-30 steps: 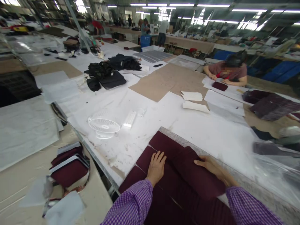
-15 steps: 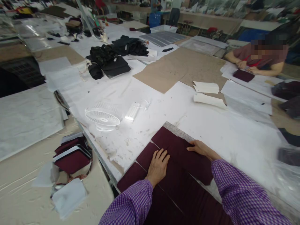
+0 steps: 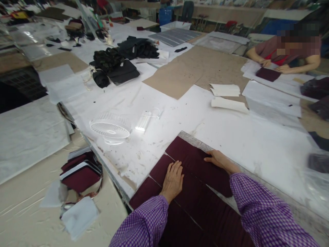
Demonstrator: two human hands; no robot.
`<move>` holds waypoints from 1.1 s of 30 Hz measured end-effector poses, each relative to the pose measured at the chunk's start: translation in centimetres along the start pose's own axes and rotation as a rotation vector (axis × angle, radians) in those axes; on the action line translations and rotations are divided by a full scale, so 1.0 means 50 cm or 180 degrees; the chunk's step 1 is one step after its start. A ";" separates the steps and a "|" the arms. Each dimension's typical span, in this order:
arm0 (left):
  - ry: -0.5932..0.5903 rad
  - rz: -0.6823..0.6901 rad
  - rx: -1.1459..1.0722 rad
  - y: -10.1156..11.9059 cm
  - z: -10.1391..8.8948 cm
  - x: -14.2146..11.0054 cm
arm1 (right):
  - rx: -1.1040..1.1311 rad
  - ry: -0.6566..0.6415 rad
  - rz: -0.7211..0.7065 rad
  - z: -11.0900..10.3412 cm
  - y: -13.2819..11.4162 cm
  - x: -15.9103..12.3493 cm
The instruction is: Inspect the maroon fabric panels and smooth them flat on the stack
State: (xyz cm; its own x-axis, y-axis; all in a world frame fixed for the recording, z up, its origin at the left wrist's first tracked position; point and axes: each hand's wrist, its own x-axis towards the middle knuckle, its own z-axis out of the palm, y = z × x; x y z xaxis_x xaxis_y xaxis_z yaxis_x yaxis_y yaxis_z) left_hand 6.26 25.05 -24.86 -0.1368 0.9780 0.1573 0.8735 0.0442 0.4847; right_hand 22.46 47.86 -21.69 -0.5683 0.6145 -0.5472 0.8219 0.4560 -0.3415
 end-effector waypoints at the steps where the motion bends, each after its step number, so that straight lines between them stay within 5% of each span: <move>1: -0.0004 -0.0005 0.0004 0.000 0.000 0.000 | -0.0015 -0.0012 -0.0008 0.000 0.000 0.000; 24: -0.0126 0.0030 0.0186 0.005 -0.006 0.003 | -0.0254 0.0105 0.0085 0.009 -0.004 -0.002; 33: -0.0124 0.0040 0.0206 0.005 -0.005 0.004 | -0.0480 0.0392 0.0425 0.007 -0.041 -0.025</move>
State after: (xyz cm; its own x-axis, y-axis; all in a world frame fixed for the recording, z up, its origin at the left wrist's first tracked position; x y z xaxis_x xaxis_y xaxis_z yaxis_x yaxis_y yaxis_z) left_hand 6.35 25.19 -24.52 -0.1086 0.9857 0.1289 0.9036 0.0438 0.4262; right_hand 21.49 45.91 -20.57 -0.4631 0.7455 -0.4793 0.8801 0.4507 -0.1493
